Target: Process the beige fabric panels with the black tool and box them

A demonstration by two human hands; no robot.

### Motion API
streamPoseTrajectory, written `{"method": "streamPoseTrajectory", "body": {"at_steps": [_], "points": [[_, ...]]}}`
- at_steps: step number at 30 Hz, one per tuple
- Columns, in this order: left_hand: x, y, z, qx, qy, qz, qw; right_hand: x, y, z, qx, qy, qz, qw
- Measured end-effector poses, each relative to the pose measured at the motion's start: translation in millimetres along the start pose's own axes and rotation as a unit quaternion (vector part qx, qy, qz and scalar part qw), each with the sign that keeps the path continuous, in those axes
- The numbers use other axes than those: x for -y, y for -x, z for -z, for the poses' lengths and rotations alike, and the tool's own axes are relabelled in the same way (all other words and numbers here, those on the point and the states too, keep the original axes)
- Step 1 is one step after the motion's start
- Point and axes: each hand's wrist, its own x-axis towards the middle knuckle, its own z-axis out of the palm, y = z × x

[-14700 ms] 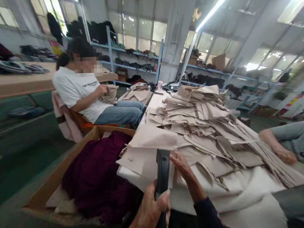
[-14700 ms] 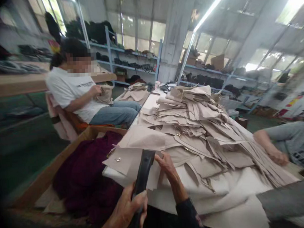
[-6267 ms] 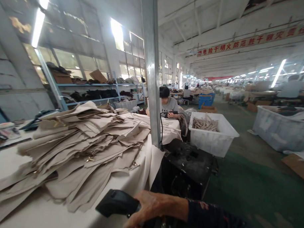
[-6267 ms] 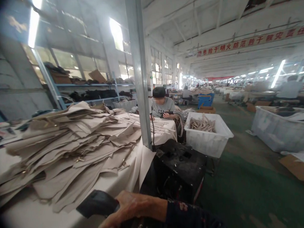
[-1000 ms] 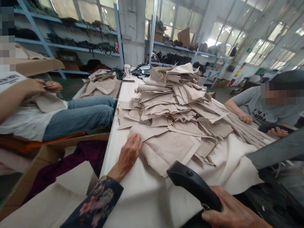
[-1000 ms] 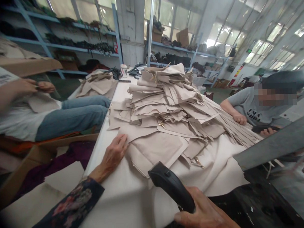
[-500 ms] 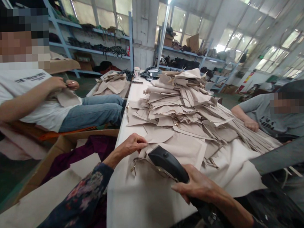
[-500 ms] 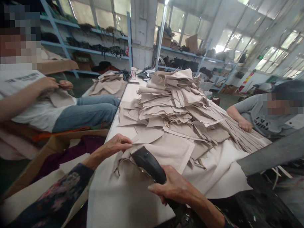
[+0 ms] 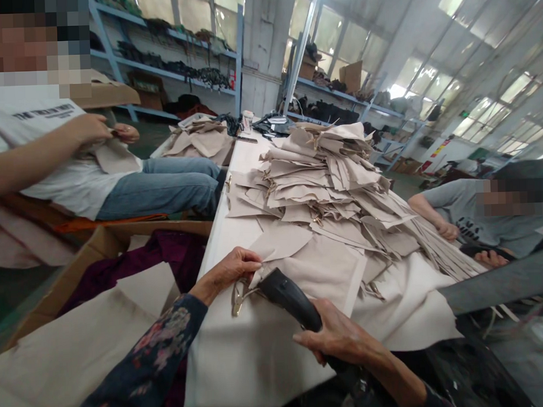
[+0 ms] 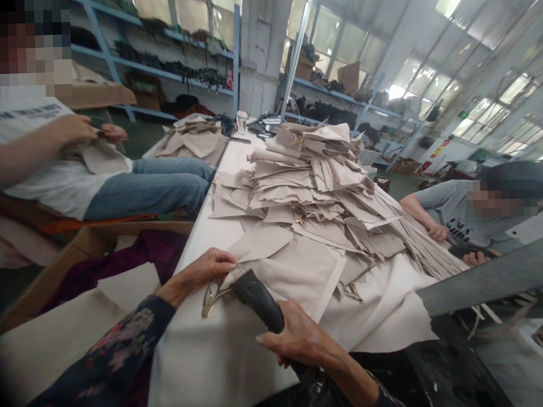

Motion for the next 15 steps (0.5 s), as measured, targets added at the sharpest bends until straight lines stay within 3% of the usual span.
{"method": "streamPoseTrajectory", "body": {"at_steps": [7, 11, 15], "points": [[-3, 2, -1.8, 0.004, 0.048, -0.002, 0.999, 1, -11, 1, -0.026, -0.014, 0.013, 0.999], [0, 1, -1.5, -0.008, 0.065, -0.002, 0.998, -2, 7, 5, -0.065, -0.010, 0.011, 0.998], [2, -1, -0.7, -0.014, 0.077, 0.002, 0.997, -3, 18, 1, -0.032, 0.005, 0.000, 0.999]]}}
